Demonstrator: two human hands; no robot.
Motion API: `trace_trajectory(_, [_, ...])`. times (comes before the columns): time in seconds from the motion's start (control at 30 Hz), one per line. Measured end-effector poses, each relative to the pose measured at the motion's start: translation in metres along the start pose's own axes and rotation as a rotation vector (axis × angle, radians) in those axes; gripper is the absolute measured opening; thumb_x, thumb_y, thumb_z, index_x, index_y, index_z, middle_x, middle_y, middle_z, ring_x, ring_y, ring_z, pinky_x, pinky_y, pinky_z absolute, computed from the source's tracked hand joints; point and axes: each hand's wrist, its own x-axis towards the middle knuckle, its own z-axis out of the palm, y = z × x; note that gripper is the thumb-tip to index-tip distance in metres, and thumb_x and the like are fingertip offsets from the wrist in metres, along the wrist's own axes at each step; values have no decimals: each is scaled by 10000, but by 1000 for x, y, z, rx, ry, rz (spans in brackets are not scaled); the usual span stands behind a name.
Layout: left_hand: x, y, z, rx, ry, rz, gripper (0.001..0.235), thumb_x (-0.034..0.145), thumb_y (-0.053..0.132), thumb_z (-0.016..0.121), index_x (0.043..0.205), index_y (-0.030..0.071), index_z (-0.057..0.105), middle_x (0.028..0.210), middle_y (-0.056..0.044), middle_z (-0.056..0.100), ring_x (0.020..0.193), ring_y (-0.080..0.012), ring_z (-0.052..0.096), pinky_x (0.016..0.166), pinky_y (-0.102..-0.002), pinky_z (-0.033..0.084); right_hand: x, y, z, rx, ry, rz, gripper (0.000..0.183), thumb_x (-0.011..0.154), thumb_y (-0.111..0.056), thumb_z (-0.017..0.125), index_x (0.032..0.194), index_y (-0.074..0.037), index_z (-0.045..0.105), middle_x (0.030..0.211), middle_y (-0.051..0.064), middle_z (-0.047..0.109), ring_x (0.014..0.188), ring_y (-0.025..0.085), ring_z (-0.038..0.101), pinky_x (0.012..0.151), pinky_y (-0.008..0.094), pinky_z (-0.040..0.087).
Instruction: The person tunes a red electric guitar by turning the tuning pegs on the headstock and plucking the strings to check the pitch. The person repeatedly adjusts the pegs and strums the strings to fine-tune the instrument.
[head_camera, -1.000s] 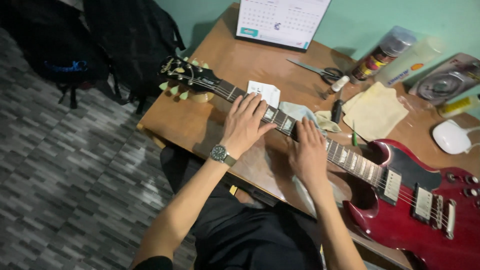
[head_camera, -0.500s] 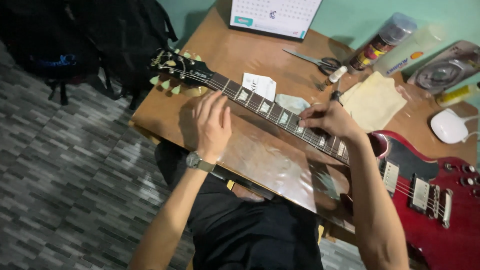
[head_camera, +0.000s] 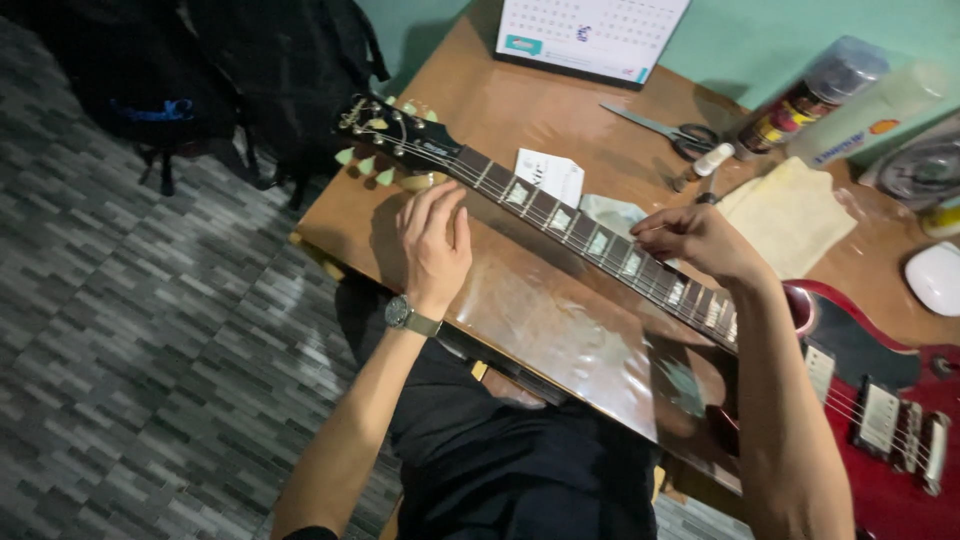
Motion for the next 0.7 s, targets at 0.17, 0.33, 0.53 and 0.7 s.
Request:
trace_trajectory(0.17, [40,-29,-15,31,84,-69,153,974,73,647,1109,126,698,1094,-42,672,1043,-288,666,899,-416,477,-8,-5,6,34,55,50,252,947,-119,754,1147,33,755,838,197,758,777,221,722,727,355,613])
trace_trajectory(0.33, [118,-73,-2,104,-149,-120,119,942,90,665,1043,124,721,1004,-37,710,950,-277,675,818,-418,498,-15,-7,9,-133,-3,36,278,898,-212,773,1102,-28,815,815,161,785,582,188,549,577,335,503])
trace_trajectory(0.53, [190,-79,51,441,-979,-310,127,921,142,632,975,98,737,1063,-160,738,971,-406,705,827,-545,544,-16,3,9,-174,-51,128,362,869,-319,736,1141,-97,823,932,38,672,682,126,514,659,271,456])
trace_trajectory(0.7, [208,-103,94,570,-1228,-353,352,912,78,552,1213,-13,711,1292,-265,660,1129,-442,676,885,-492,587,-10,11,1,-172,-34,112,230,890,-229,789,1046,-89,882,691,-40,707,539,57,375,503,245,369])
